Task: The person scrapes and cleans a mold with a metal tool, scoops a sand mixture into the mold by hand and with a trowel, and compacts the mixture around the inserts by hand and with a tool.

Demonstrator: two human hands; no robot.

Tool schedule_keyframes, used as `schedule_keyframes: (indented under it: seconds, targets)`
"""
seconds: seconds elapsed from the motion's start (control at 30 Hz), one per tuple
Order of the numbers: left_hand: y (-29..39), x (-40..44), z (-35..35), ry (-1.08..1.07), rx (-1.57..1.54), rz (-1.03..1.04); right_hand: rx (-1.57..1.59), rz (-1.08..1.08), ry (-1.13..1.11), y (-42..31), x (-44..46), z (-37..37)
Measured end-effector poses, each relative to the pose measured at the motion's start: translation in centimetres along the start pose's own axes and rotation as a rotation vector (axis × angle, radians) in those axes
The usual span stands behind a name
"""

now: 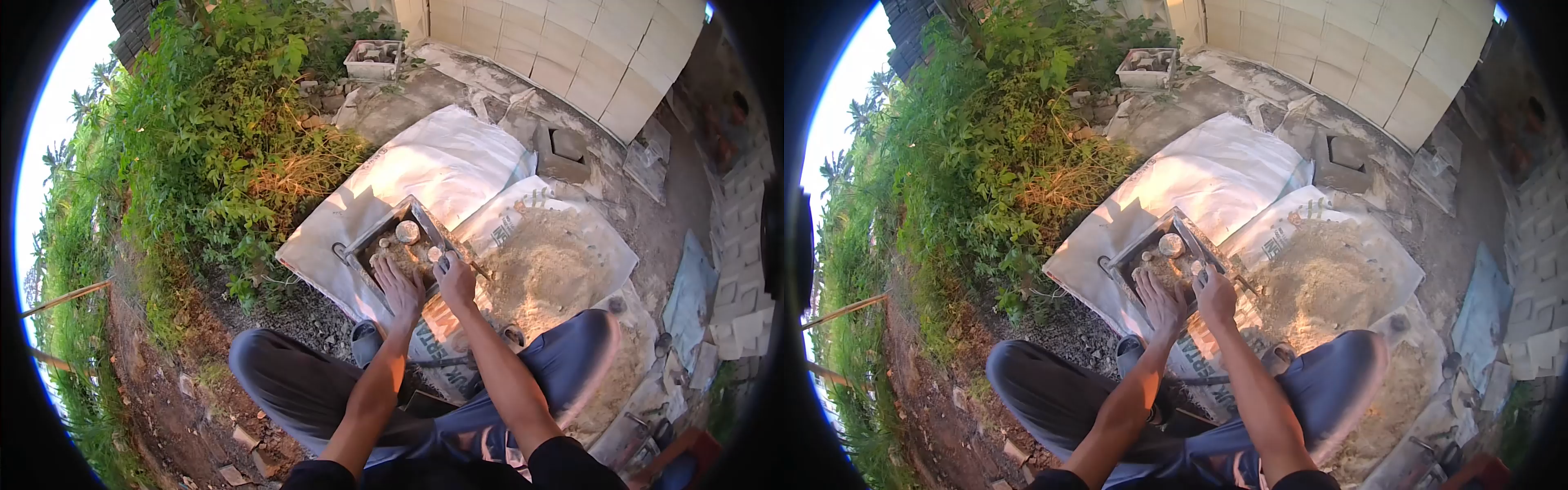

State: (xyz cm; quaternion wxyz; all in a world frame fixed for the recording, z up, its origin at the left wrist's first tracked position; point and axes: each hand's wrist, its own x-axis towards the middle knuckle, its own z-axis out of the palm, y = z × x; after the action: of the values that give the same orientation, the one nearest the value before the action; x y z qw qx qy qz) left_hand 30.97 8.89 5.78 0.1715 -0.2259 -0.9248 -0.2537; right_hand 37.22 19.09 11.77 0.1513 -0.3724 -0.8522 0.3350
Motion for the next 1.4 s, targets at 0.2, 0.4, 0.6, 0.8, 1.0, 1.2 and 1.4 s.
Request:
schedule_keyframes:
  seconds: [0.2,0.4,0.6,0.8,1.0,1.2,1.4]
  targets:
    - [-0.4,0.7,1.3,-0.166,-0.219,0.161,0.016,0.031,0.108,3.3,0.6,-0.3]
    - [0.2,-0.3,1.1,-0.21,-0.485,0.232,0.196,0.157,0.129,2.9,1.1,-1.5]
    - [-2.7,4.0,3.7,-0.268,-0.047,0.212,0.192,0.13,0.144,3.9,1.1,-1.7]
    - [-0.7,5.0,1.0,-0.697,0.058,0.295,0.237,0.107,0.192,4.3,0.9,-1.4]
    - [-0.6,4.1,1.2,-0.624,0.012,0.474,0.277,0.118,0.178,4.2,0.9,-2.2]
    - [-0.6,3.9,1.8,-0.714,-0.157,0.632,0.172,0.136,0.201,5.0,1.1,-1.5]
    - [-1.0,4.4,2.9,-0.877,-0.091,0.614,0.252,0.159,0.214,5.7,1.2,-1.6]
